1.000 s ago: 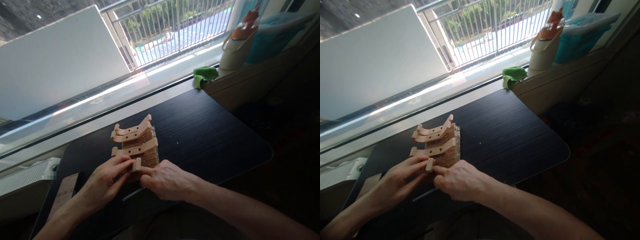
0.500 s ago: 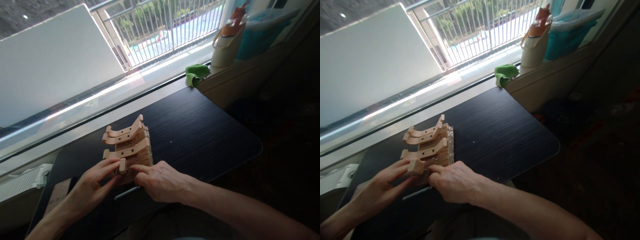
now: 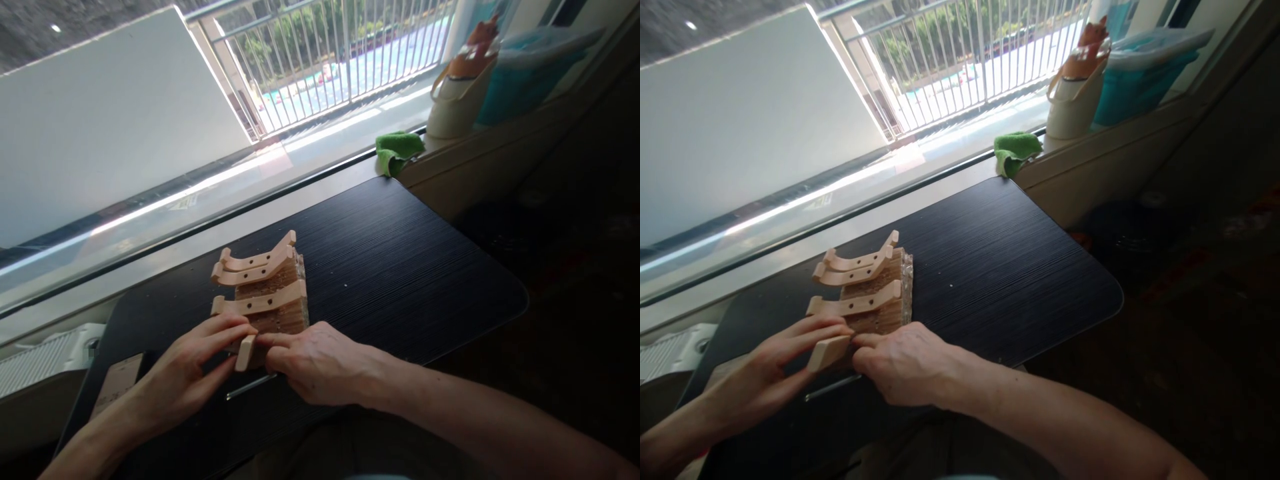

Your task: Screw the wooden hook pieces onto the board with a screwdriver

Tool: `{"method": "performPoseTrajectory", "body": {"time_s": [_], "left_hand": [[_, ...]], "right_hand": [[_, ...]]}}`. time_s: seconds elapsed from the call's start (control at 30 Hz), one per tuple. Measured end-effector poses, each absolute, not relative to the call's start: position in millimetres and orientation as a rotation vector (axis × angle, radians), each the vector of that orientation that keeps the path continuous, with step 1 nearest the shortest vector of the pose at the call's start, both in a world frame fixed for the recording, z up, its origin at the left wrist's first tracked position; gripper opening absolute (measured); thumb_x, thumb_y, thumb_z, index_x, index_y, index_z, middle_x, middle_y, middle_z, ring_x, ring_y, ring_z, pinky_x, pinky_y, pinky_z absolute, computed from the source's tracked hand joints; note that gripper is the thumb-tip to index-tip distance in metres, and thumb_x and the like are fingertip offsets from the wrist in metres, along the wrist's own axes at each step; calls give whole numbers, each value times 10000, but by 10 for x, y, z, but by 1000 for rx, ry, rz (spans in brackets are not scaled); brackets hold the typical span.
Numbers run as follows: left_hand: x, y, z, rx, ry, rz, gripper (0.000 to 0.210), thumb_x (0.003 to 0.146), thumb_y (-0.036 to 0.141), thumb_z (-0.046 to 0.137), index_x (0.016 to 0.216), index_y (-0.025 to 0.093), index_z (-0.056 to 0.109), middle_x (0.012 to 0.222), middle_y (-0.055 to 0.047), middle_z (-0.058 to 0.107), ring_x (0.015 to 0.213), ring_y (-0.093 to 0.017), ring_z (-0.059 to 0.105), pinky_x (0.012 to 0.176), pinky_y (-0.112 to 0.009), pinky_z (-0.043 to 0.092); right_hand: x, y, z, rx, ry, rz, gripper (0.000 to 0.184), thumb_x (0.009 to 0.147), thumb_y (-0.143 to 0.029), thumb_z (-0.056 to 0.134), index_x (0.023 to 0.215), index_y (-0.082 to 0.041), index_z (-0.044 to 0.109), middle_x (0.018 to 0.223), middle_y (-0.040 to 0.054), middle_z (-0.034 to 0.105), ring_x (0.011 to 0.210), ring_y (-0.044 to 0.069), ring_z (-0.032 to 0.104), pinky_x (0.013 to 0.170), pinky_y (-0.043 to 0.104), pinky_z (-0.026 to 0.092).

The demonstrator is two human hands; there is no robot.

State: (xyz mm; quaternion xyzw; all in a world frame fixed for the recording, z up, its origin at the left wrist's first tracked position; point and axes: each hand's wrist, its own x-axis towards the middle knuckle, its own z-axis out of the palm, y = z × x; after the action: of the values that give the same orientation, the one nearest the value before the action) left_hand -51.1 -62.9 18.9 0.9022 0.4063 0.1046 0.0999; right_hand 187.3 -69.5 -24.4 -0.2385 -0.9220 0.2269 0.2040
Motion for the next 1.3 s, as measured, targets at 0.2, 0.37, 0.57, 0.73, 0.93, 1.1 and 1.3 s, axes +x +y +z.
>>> {"method": "performPoseTrajectory", "body": {"time_s": [0.2, 0.37, 0.57, 0.73, 0.93, 1.1, 1.3], "left_hand": [[-493, -636, 178, 2698, 1196, 334, 264, 808, 264, 574, 1053, 220, 661, 1036, -56, 687, 940, -152, 660, 837, -195, 507], [-508, -635, 151, 2713, 1181, 250, 292, 825, 254, 542, 1099, 235, 641, 1076, -56, 674, 983, -160, 642, 861, -220, 502], [-558, -634, 122, 2669, 1256, 287, 257, 805, 285, 577, 1051, 241, 639, 1079, -39, 682, 992, -166, 646, 884, -233, 499], [-569, -659, 77, 2560, 1377, 435, 313, 784, 320, 604, 1087, 250, 570, 965, 0, 701, 841, -148, 679, 763, -217, 541], [-546, -663, 60, 2586, 1330, 472, 273, 767, 298, 614, 1036, 262, 589, 996, 1, 693, 890, -163, 673, 813, -247, 536], [-544, -670, 88, 2611, 1311, 392, 213, 786, 278, 590, 998, 260, 608, 1045, -21, 683, 965, -180, 655, 854, -261, 522], [-552, -636, 116, 2609, 1285, 392, 187, 807, 266, 530, 965, 252, 628, 1012, -23, 694, 919, -174, 665, 813, -240, 530]], "right_hand": [[1854, -690, -229, -681, -2590, 601, 91, 845, -149, 469, 864, -181, 552, 1139, -40, 621, 618, 99, 558, 421, 279, 250], [1843, -688, -238, -691, -2592, 575, 117, 848, -139, 461, 894, -179, 560, 1056, -31, 639, 634, 106, 563, 431, 279, 261], [1865, -690, -247, -715, -2554, 601, 124, 836, -156, 463, 899, -176, 568, 1216, -15, 597, 697, 110, 599, 447, 279, 288], [1871, -706, -266, -730, -2539, 610, 116, 836, -168, 461, 878, -173, 569, 1256, -8, 584, 711, 116, 613, 449, 275, 303], [1868, -704, -304, -735, -2517, 612, 124, 836, -171, 456, 877, -180, 573, 1245, -4, 593, 713, 121, 618, 462, 274, 334], [1873, -709, -295, -736, -2508, 654, 135, 840, -171, 450, 883, -186, 577, 1229, 4, 600, 742, 127, 624, 504, 270, 381], [1860, -695, -251, -742, -2495, 729, 158, 846, -176, 435, 934, -181, 565, 1165, 25, 616, 781, 139, 619, 545, 269, 419]]}}
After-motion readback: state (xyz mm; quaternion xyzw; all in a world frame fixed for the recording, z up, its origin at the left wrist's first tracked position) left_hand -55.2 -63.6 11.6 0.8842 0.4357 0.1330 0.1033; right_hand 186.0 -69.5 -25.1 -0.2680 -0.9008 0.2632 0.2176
